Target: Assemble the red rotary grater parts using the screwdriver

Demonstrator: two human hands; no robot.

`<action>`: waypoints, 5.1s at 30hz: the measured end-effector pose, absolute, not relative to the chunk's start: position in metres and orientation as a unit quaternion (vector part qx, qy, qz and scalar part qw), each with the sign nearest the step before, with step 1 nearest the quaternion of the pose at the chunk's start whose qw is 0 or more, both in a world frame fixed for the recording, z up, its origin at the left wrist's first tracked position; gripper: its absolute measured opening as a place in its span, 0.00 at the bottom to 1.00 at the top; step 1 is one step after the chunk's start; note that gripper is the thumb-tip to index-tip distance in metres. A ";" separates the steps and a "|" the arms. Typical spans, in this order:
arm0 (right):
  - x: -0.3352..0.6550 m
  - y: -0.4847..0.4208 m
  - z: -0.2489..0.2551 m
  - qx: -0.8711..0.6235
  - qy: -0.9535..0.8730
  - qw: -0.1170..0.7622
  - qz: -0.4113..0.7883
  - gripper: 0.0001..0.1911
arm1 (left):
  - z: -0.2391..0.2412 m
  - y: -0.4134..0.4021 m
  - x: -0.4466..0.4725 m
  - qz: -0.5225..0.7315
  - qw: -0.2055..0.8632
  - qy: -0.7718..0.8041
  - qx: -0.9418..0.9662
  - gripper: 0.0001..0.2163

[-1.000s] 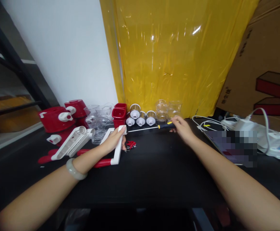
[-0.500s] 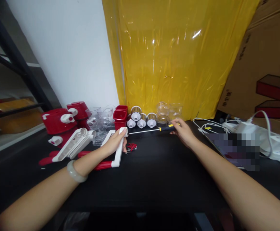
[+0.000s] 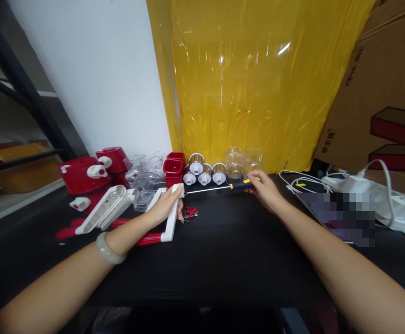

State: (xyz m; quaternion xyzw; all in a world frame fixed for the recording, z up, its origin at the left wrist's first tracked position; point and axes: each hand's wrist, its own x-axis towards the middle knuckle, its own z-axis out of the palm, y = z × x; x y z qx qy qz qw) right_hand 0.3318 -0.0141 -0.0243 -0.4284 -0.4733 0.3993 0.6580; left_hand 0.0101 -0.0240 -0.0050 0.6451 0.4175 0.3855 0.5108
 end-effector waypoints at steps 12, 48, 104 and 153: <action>0.330 -0.016 -0.022 -0.410 -0.483 0.659 0.406 0.19 | -0.004 -0.025 0.010 0.388 0.514 0.428 0.634 0.23; 0.341 -0.016 -0.023 -0.508 -0.611 0.544 0.270 0.26 | -0.001 -0.024 0.010 0.408 0.499 0.423 0.637 0.24; 0.337 -0.022 -0.017 -0.409 -0.486 0.614 0.469 0.09 | -0.004 -0.024 0.010 0.392 0.498 0.421 0.649 0.22; 0.341 -0.013 -0.025 -0.504 -0.568 0.559 0.332 0.25 | -0.005 -0.023 0.008 0.394 0.489 0.419 0.656 0.23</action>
